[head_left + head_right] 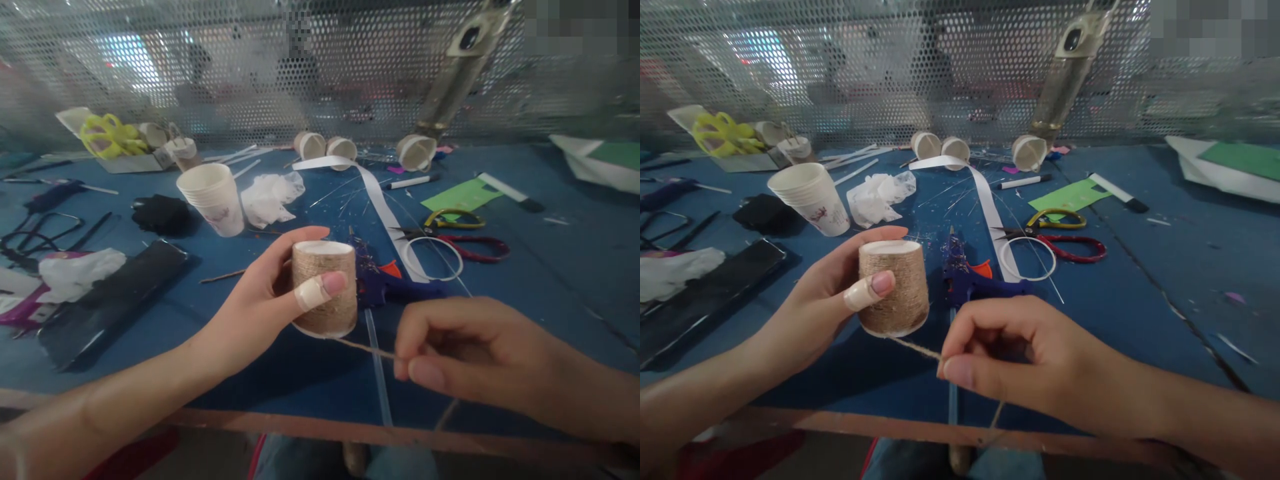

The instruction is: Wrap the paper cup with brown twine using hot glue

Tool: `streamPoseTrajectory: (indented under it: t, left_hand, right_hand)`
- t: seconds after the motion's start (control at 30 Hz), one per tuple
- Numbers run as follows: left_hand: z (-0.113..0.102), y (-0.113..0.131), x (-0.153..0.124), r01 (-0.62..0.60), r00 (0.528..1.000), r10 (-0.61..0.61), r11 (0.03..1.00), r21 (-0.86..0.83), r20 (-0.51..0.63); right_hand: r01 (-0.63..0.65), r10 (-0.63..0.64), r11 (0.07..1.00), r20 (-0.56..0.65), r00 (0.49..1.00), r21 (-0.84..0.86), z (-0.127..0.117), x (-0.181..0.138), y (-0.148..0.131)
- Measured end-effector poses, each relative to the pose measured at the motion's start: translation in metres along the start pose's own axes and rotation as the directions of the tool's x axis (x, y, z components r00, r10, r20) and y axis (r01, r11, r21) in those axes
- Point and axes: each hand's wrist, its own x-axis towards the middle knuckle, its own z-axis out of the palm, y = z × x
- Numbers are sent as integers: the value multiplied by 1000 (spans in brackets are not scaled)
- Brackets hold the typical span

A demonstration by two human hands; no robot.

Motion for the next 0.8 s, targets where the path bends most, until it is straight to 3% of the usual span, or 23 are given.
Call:
streamPoseTrajectory:
  t: [0.13, 0.2, 0.47, 0.8]
  left_hand:
    - [0, -1, 0, 28, 999, -27, 999, -18, 22]
    - [-1, -2, 1, 48, 999, -47, 998, -32, 20]
    - [-4, 2, 3, 121, 992, -119, 990, -74, 33]
    - [2, 5, 4, 140, 990, -135, 978, -156, 44]
  right_hand:
    - [75, -106, 988, -236, 966, -138, 1, -5, 1]
    - [107, -165, 974, -299, 940, -200, 3, -6, 2]
    - [251, -376, 850, -199, 905, -462, -3, -3, 6]
    - [295, -489, 769, -223, 843, -568, -6, -3, 9]
